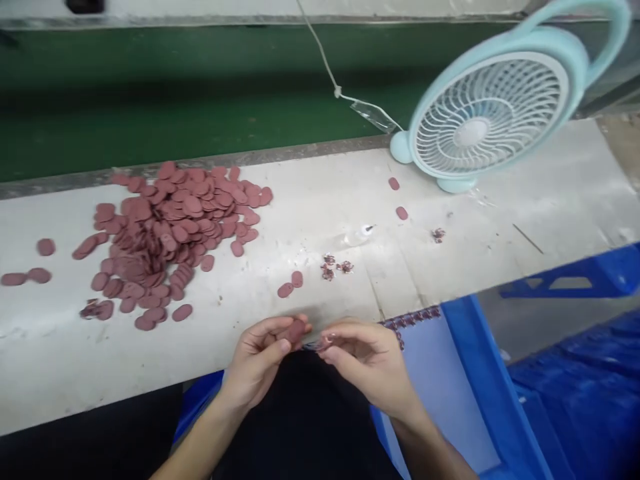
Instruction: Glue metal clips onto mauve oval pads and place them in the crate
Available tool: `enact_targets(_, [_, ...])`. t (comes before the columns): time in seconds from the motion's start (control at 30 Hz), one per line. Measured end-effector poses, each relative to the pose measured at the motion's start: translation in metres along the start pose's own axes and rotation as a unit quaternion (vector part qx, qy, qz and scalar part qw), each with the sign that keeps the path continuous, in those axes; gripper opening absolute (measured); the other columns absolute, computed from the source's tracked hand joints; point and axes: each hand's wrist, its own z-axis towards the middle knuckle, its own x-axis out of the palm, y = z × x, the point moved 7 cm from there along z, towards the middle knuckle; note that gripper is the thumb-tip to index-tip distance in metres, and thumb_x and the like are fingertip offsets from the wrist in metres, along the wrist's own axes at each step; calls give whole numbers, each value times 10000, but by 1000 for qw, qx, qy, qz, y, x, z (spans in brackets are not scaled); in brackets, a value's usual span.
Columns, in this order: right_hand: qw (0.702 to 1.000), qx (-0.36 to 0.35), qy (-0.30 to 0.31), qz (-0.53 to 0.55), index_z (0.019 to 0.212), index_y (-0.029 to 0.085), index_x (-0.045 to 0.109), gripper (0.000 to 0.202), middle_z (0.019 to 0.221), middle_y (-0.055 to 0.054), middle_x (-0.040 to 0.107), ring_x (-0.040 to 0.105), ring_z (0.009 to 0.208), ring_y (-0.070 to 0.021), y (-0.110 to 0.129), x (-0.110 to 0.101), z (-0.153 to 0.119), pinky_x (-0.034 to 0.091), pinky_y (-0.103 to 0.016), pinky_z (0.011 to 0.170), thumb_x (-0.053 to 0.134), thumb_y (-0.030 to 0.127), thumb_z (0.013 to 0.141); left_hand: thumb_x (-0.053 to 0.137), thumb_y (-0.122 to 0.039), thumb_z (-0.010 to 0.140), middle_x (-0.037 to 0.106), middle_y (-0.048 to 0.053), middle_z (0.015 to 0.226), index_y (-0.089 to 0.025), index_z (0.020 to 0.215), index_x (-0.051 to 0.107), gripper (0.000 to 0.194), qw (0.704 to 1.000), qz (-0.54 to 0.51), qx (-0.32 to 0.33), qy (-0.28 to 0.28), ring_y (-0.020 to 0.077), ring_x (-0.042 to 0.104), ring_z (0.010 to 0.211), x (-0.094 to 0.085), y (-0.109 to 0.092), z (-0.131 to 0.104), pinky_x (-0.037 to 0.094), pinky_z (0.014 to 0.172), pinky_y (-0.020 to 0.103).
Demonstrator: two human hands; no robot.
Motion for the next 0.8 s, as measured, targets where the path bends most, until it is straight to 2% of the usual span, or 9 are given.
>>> enact_targets(0.13, [999,26,-9,-37,972,299,775,171,851,4,758,720,702,-139,-4,0,4,621,-231,646,721,190,852,815,-206,769,779,88,1132,-221,1022,765,258,999,5,19,37,268,727,1037,9,-3,-1,570,895,378])
enact_targets(0.37, [995,22,5,-94,1048,309,767,208,903,-12,752,716,742,-172,1,18,7,634,-288,643,700,219,874,789,-125,785,765,82,1159,-200,972,742,207,996,7,32,77,217,733,979,14,-11,-4,569,880,343])
enact_targets(0.57, [993,17,10,-116,1024,300,766,188,912,-17,756,719,738,-174,3,23,11,636,-285,637,706,219,866,789,-92,769,756,68,1153,-196,848,746,137,996,9,35,77,195,729,928,13,-10,-6,572,844,317])
enact_targets(0.67, [991,13,26,-130,1002,286,764,167,910,-16,754,712,717,-162,5,24,11,633,-276,639,704,209,866,794,-101,764,757,82,1140,-179,778,763,85,996,36,44,70,215,725,944,12,-11,-7,568,864,335])
enact_targets(0.8, [989,10,21,-147,1045,306,756,211,963,-22,750,724,773,-176,8,21,11,642,-282,648,703,205,868,777,-121,787,774,88,1099,-187,781,787,68,995,56,50,68,241,731,941,15,-10,-7,570,866,368])
